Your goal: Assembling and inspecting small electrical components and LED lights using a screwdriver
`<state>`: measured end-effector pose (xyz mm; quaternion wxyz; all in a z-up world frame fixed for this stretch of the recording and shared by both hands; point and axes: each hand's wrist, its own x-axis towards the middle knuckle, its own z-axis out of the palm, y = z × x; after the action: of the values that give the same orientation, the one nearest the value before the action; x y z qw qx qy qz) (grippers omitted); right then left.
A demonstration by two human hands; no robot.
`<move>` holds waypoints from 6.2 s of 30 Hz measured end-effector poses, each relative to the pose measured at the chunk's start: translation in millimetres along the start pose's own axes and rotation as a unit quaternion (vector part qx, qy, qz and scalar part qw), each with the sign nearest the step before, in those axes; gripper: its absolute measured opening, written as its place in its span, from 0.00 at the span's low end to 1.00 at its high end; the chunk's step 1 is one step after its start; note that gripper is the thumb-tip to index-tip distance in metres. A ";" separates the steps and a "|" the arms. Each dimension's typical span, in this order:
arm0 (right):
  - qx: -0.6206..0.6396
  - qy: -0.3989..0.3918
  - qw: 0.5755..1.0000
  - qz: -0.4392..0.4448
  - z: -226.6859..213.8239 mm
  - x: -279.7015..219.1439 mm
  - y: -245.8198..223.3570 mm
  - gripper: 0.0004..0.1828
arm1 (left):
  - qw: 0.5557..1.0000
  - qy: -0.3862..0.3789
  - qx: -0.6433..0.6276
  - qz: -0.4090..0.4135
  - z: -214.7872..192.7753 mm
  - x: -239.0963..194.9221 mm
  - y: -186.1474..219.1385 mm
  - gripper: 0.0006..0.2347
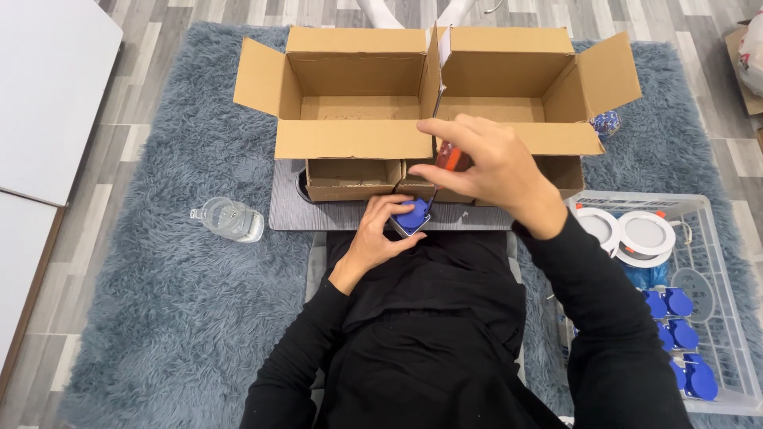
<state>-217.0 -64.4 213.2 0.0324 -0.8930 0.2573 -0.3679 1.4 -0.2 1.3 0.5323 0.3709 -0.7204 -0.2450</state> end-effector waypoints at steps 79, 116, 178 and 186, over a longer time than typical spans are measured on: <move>0.148 0.069 0.986 0.030 85.0 -33.2 3.2 0.22 | 0.999 -0.008 0.032 0.005 -2.6 -1.3 4.8 0.22; 0.353 0.372 0.814 0.274 50.0 -141.6 -26.6 0.23 | 0.979 0.162 -0.037 -0.116 -44.4 -12.0 68.9 0.15; 0.361 0.304 0.848 0.241 15.5 -163.2 -27.5 0.42 | 0.974 0.014 -0.214 -0.070 -39.1 -2.6 65.5 0.16; 0.290 0.173 0.914 0.224 -19.0 -133.7 -31.6 0.41 | 0.999 -0.023 0.019 -0.036 -23.7 -0.5 60.5 0.24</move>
<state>-295.8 30.1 149.2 0.3262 -0.6858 0.3338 -0.5583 7.4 37.8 53.7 0.4988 0.4013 -0.7233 -0.2589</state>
